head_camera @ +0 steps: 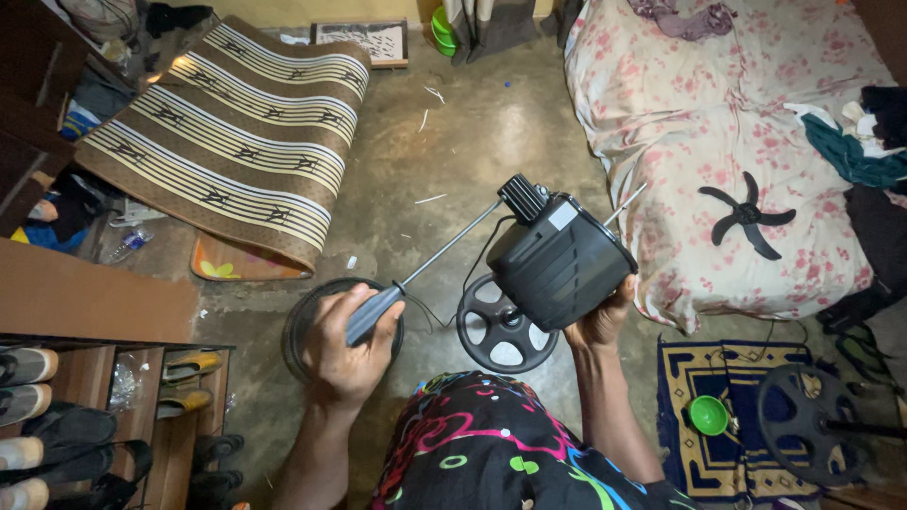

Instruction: The person holds a fan motor housing and uses a screwdriver to tighten a screw on the fan stand base. The person continues to turn the screwdriver to secure the motor to the base.

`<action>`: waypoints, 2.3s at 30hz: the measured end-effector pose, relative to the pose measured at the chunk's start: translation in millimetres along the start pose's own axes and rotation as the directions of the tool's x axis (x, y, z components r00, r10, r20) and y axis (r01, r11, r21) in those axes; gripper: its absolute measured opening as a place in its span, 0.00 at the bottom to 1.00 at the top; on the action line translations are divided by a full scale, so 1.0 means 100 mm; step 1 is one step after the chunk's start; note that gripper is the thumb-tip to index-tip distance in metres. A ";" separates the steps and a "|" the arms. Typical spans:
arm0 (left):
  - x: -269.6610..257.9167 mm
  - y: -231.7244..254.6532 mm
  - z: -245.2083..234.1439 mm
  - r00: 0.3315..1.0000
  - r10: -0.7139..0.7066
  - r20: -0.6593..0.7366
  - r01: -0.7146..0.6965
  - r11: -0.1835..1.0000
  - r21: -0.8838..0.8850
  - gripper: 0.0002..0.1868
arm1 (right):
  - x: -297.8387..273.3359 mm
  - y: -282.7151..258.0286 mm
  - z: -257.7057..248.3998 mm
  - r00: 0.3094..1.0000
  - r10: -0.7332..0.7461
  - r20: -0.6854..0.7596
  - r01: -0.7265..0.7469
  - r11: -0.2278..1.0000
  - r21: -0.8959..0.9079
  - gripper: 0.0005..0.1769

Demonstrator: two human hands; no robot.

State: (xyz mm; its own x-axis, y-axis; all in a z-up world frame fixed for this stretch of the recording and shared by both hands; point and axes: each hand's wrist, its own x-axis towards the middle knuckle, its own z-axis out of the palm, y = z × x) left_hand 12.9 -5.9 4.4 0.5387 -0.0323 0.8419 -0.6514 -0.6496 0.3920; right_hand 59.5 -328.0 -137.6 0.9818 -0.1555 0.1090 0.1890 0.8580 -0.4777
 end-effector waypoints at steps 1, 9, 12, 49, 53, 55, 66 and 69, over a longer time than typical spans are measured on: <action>-0.04 -0.02 0.01 0.999 -0.036 -0.001 0.036 0.999 0.031 0.26 | 0.00 0.00 -0.02 1.000 0.001 0.003 -0.001 1.000 0.000 0.45; 0.08 0.00 0.01 0.994 -0.097 0.057 0.098 0.995 -0.023 0.34 | 0.05 0.00 -0.06 1.000 -0.013 -0.017 0.013 1.000 0.004 0.45; 0.10 0.04 0.02 0.998 -0.028 0.056 0.031 0.998 -0.054 0.25 | 0.05 -0.02 -0.05 1.000 -0.009 0.003 0.009 1.000 -0.004 0.46; 0.03 -0.03 0.01 0.988 -0.118 0.101 0.119 0.993 -0.012 0.23 | -0.03 -0.08 -0.10 0.999 -0.032 -0.042 0.031 0.999 -0.006 0.43; -0.11 -0.09 0.07 0.902 -0.409 0.134 0.403 0.912 0.071 0.20 | -0.06 -0.11 -0.09 0.999 -0.031 -0.032 0.030 0.999 -0.009 0.44; -0.07 -0.07 0.09 0.888 -0.431 0.157 0.436 0.900 0.007 0.25 | -0.08 -0.12 -0.13 0.999 -0.026 -0.040 0.026 1.000 0.000 0.44; 0.06 0.04 0.26 0.938 -0.248 0.243 0.301 0.929 -0.215 0.13 | -0.29 -0.37 -0.23 0.991 -0.067 -0.119 0.057 0.994 -0.088 0.46; 0.03 0.04 0.35 0.937 -0.223 0.267 0.281 0.939 -0.201 0.12 | -0.39 -0.51 -0.26 0.987 -0.105 -0.121 0.084 0.982 -0.167 0.46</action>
State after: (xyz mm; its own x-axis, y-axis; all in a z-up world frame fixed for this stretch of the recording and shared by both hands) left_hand 31.0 -35.3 -4.5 0.7932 -0.0878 0.6026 -0.5673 -0.4665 0.6787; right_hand 12.4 -378.3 -139.7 0.9517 -0.3025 0.0525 0.2712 0.7482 -0.6055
